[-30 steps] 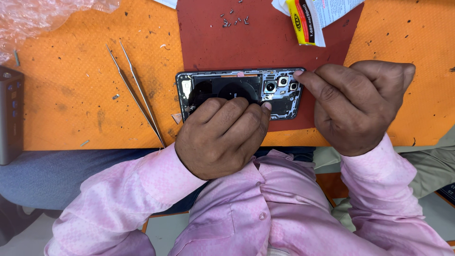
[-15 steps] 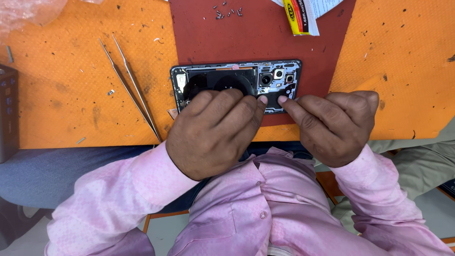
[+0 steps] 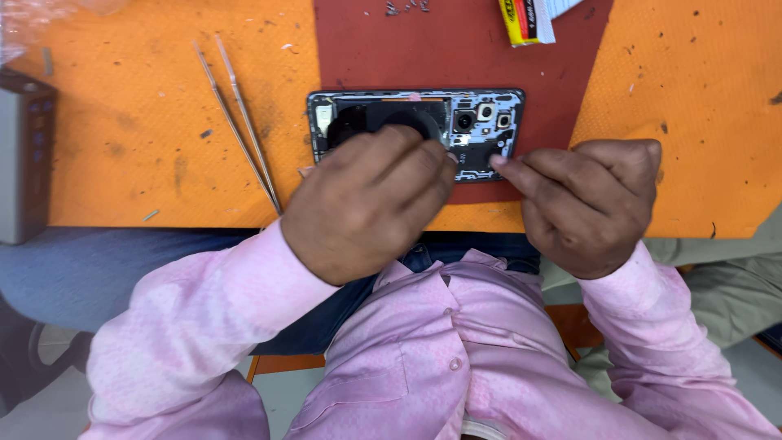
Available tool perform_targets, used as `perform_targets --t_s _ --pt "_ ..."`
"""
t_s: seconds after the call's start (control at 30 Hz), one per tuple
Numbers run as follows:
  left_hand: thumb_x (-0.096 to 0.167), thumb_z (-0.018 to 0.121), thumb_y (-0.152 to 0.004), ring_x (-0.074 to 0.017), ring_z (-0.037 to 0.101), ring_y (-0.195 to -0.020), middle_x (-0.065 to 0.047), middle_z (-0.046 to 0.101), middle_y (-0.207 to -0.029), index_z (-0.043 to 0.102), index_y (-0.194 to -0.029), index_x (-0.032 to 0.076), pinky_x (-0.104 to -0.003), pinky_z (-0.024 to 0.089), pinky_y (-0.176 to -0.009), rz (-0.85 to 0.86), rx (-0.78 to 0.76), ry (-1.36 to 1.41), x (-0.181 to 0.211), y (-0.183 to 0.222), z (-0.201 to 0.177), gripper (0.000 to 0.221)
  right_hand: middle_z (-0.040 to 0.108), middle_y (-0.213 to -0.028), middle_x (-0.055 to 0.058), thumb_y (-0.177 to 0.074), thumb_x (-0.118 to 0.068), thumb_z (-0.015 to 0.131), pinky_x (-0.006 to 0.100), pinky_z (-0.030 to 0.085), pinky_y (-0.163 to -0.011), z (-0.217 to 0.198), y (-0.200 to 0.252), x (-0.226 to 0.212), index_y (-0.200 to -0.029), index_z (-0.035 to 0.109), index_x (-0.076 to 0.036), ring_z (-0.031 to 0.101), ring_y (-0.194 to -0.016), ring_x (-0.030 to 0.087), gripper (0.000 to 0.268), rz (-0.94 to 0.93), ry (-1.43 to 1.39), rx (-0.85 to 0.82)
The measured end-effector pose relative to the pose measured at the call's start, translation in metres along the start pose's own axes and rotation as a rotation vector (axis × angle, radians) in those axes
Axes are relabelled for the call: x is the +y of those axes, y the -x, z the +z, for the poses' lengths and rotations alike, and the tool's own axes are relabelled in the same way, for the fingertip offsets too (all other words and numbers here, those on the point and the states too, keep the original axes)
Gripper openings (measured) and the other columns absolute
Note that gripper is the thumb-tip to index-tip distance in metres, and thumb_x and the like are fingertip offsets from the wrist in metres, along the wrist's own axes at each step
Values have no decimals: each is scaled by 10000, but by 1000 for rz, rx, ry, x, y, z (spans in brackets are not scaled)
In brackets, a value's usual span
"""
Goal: The person removes the screen and internal components from a mobile phone, handles the battery and circuit board, and then reassembles parts into the phone frame using a screwdriver and tweezers.
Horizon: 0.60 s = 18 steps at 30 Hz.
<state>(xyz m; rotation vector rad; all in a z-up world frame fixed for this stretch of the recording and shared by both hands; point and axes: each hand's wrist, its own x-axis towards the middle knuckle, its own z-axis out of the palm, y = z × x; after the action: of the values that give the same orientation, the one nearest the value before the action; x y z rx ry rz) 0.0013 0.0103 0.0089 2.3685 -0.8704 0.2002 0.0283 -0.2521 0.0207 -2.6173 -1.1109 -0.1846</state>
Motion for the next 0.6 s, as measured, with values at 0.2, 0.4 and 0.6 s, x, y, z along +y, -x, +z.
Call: perform_targets --t_s 0.2,0.4,0.6 --pt "120 664 -983 -252 635 -1089 -109 646 -1101 713 -1163 -77 -337 528 -878 100 -33 -265 11 1 4 272 690 -1037 8 -759 -18 821 370 429 -943 -17 2 14 -1125 828 -123 560 -959 228 381 21 67 1" --pt "111 658 -957 -297 648 -1161 -149 661 -1233 703 -1220 -25 -364 565 -997 -63 78 -47 16 4 -18 299 690 -1041 10 -773 -19 815 366 426 -932 -35 -32 42 -1128 823 -120 560 -954 225 369 19 143 -56" --pt "7 690 -986 -300 668 -1076 -106 661 -1176 668 -1226 23 -381 559 -907 -270 230 -189 -13 11 -54 242 689 -1046 11 -787 -21 809 362 424 -921 -27 -62 63 -1131 818 -117 559 -949 223 357 -31 152 -155"
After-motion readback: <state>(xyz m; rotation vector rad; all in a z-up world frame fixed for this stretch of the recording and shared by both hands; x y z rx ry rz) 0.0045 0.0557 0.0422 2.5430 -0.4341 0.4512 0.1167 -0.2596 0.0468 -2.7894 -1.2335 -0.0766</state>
